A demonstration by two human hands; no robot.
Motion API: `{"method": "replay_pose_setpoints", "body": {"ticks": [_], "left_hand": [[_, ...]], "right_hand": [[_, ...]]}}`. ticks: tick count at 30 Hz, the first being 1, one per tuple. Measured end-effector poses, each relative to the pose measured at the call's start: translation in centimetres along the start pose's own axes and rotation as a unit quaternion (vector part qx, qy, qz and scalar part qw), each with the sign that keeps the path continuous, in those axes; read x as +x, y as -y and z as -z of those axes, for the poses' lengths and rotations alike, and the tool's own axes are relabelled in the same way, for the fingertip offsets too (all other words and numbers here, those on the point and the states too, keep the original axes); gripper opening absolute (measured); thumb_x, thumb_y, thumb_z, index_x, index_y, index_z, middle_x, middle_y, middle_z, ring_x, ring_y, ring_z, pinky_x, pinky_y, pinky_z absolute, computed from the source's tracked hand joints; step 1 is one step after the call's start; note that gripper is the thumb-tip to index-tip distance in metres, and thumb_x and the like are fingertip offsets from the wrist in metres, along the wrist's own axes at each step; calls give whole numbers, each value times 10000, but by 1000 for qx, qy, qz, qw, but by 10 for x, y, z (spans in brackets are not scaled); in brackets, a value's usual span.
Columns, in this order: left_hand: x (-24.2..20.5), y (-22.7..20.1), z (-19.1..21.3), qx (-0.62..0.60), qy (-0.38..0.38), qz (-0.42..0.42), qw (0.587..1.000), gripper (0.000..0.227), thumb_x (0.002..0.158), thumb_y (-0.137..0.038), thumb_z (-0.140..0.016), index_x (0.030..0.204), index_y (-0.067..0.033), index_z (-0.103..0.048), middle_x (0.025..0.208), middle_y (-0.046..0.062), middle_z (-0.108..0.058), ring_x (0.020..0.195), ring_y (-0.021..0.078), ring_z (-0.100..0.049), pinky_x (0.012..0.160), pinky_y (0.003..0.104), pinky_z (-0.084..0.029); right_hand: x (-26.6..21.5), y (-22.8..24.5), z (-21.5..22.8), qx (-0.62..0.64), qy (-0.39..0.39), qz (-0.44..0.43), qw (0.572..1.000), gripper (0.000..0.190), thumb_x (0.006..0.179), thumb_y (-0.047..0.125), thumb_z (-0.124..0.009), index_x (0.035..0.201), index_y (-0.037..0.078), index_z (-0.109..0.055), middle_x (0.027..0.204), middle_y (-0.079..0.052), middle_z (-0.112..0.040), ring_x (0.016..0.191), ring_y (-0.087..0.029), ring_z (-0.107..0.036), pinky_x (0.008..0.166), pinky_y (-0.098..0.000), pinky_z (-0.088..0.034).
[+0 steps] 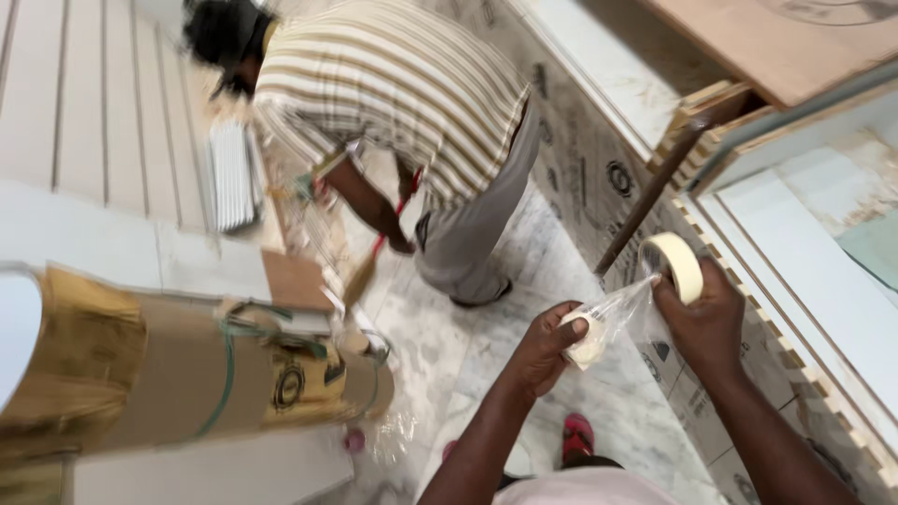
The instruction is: The person applies a white adhesive substance to the edges of a wooden furniture frame using their hands. They smooth the adhesive along the seams and corners of the structure while sitting on the floor.
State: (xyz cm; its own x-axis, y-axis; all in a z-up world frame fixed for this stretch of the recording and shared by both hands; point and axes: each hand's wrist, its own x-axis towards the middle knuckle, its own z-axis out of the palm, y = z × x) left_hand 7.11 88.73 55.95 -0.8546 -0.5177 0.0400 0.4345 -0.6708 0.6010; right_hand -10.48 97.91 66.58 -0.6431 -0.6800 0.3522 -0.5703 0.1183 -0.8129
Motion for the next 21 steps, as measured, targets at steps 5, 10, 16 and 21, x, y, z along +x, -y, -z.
{"method": "replay_pose_setpoints", "body": {"ticks": [5, 10, 16, 21], "left_hand": [[-12, -8, -14, 7, -106, -54, 993, 645, 785, -368, -877, 1245, -115, -502, 1148, 94, -690, 996, 228, -712, 736, 369, -606], [-43, -41, 4, 349, -263, -174, 882, 581, 786, -400, -891, 1196, -106, -603, 1079, 92, -671, 925, 218, -647, 720, 357, -543], [-98, -77, 51, 619, -481, -160, 600, 477, 713, -388, -911, 988, -74, -681, 987, 126, -674, 914, 279, -671, 775, 397, -540], [-137, -93, 114, 236, -403, -207, 860, 365, 814, -311, -825, 1042, -93, -643, 995, 74, -670, 839, 162, -658, 670, 344, -605]], "right_hand": [[29, 14, -10, -12, 46, 102, 994, 179, 959, 129, -763, 1057, 8, -675, 905, -83, -710, 776, -132, -654, 705, -307, -522], [49, 21, -51, -3, 94, 158, 983, 205, 918, 125, -794, 1038, 2, -683, 893, -109, -710, 768, -167, -677, 692, -339, -525], [47, 36, -109, 12, 131, 259, 957, 211, 910, 99, -792, 1045, -6, -669, 908, -128, -692, 795, -188, -684, 705, -360, -525], [64, 62, -148, 44, 156, 219, 962, 193, 961, 115, -795, 1082, 16, -681, 935, -90, -720, 783, -139, -685, 672, -324, -537]]}}
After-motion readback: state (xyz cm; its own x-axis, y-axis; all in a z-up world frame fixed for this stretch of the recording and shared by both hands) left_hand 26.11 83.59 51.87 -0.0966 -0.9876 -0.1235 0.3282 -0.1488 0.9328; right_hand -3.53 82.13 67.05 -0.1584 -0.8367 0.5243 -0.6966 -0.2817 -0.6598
